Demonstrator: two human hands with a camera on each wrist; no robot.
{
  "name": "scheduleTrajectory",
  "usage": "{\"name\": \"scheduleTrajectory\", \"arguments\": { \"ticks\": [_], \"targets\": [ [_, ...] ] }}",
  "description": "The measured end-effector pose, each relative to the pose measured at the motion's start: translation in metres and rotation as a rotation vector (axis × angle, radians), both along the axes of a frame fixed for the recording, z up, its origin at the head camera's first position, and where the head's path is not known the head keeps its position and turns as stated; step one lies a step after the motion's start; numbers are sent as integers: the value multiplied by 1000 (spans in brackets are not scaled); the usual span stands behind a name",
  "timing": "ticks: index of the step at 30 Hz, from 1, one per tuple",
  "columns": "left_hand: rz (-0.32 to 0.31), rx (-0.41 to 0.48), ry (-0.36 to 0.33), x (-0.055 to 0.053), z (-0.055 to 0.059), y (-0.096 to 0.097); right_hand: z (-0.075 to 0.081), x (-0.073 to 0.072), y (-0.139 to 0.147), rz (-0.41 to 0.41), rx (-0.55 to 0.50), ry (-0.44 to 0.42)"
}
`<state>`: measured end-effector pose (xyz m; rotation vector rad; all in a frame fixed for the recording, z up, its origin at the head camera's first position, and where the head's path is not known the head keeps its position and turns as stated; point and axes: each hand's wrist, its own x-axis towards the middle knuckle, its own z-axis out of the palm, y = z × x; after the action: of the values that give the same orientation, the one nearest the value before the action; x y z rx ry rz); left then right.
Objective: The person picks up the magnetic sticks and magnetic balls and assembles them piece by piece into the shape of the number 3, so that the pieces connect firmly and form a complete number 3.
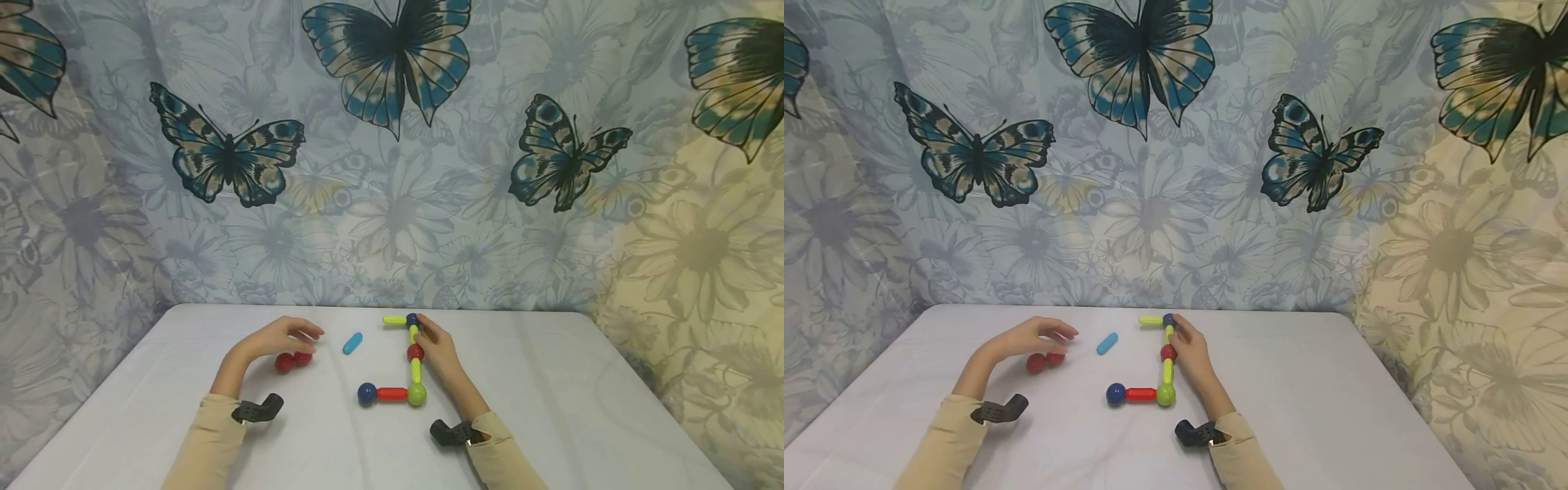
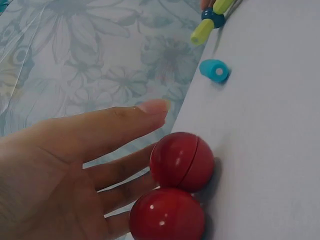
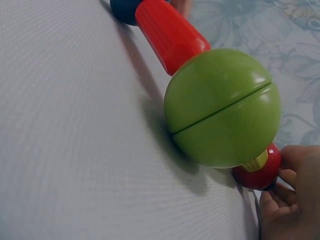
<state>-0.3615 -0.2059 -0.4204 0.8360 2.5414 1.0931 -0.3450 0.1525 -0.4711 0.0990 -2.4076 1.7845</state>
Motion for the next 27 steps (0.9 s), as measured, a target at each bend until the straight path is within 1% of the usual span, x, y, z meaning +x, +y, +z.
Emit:
{"name": "scheduleTrajectory", "arguments": {
  "ticks": [3, 11, 17, 19, 24, 27],
  "targets": [
    [13, -22, -13, 0, 0, -4, 1, 0, 0, -2, -3, -2],
    [17, -37, -90, 2, 3, -10, 2, 2, -1, -2, -18, -3],
    [25, -54, -109, 3, 2, -12, 3, 2, -1, 1, -7, -7],
    [27, -60, -109, 2, 0, -13, 7, 5, -1, 4, -17, -9],
    [42, -58, -123, 1, -2, -14, 27, 20, -5, 23, -18, -7],
    [49, -55, -128, 1, -2, -14, 32, 24, -6, 26, -14, -3]
  ]
}}
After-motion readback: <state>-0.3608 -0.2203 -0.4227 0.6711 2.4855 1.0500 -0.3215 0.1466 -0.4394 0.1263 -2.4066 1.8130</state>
